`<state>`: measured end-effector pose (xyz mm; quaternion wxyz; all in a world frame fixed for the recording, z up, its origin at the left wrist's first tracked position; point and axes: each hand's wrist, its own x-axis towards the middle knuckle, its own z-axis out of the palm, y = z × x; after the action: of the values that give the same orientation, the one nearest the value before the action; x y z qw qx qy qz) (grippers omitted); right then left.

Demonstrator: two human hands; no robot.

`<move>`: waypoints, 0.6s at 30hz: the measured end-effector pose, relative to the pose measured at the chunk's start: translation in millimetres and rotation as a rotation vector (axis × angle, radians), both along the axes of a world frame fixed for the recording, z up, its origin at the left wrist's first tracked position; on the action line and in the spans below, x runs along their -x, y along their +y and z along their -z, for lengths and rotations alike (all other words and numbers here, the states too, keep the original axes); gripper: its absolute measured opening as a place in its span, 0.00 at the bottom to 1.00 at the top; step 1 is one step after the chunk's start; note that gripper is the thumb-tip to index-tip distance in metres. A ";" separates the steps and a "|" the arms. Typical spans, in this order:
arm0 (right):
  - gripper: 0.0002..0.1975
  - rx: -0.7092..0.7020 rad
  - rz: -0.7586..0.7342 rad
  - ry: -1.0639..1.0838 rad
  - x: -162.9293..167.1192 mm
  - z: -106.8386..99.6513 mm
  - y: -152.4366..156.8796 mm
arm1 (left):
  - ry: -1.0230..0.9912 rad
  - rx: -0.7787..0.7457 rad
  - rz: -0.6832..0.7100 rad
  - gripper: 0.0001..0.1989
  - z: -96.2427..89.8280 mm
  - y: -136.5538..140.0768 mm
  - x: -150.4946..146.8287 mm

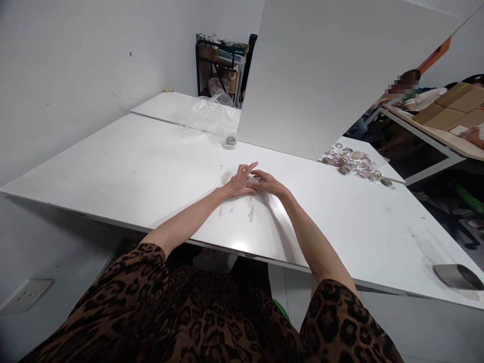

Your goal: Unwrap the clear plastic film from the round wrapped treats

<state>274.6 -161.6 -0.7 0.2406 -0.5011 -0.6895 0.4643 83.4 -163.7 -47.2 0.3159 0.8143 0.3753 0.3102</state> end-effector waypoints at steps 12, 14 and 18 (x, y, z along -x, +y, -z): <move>0.25 0.193 0.574 0.299 -45.7 8.1 -98.0 | 0.166 -0.106 0.091 0.38 -11.8 -7.9 6.7; 0.21 0.215 0.752 0.383 -78.7 7.1 -97.9 | 0.169 -0.088 0.075 0.37 -12.0 -7.5 6.3; 0.14 0.049 1.039 0.477 -153.7 -26.8 -42.8 | 0.156 -0.050 0.072 0.38 -10.6 -4.6 5.6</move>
<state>428.2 -204.4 26.2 0.5745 -0.6610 -0.2684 0.4012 77.7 -168.4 -36.6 0.2762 0.8567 0.3614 0.2434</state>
